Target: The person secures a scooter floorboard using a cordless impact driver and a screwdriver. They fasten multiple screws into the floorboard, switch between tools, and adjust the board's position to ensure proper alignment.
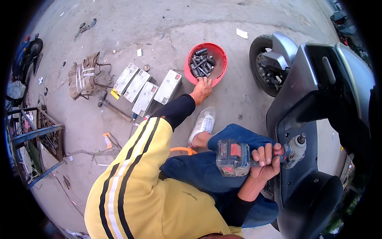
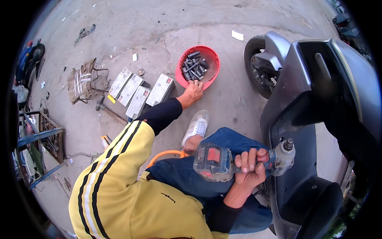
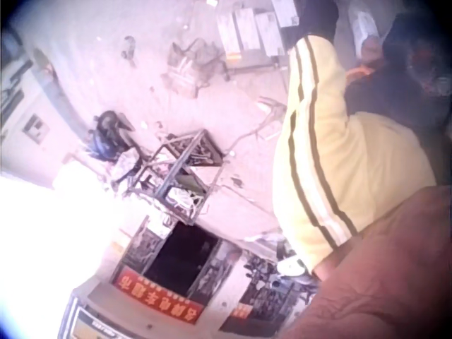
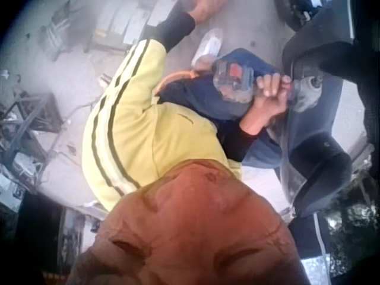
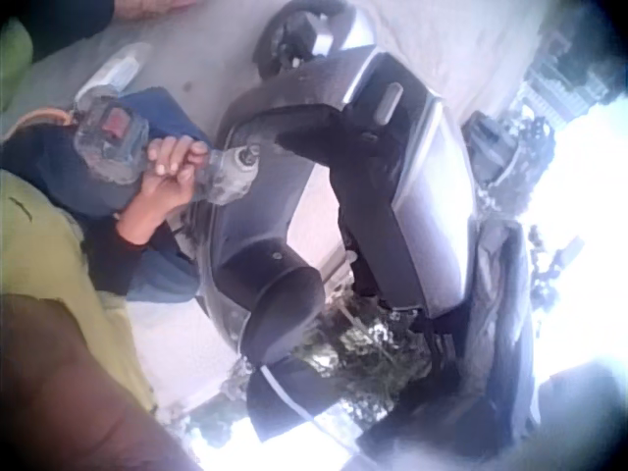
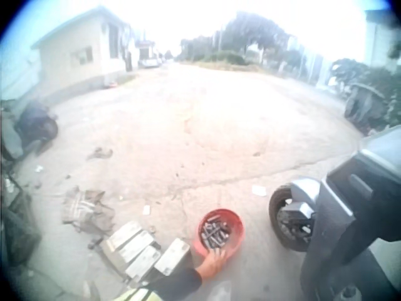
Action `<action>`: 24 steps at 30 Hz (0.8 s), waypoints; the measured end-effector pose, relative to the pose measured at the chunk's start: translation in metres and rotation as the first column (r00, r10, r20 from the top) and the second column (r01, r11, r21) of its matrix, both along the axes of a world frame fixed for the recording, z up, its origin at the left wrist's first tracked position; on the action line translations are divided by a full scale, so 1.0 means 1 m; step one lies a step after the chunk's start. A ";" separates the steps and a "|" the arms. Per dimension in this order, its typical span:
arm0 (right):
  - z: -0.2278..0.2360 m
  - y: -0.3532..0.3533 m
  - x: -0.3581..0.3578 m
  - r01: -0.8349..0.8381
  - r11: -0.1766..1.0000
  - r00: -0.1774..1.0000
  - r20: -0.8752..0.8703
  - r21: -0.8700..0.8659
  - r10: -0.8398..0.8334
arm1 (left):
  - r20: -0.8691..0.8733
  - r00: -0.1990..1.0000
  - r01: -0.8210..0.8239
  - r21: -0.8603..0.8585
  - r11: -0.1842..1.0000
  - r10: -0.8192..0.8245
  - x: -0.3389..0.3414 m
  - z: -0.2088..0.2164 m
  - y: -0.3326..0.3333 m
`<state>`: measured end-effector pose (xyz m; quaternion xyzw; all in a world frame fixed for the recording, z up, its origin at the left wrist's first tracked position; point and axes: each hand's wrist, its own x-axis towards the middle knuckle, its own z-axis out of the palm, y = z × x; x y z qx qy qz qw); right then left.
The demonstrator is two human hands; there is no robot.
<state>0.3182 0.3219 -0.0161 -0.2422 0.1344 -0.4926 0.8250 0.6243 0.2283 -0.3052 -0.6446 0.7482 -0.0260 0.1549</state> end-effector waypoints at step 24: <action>-0.015 0.088 -0.144 0.270 0.946 0.879 0.447 -0.178 -0.166 | -0.728 0.628 0.040 -0.324 0.945 -0.276 -0.066 0.263 0.123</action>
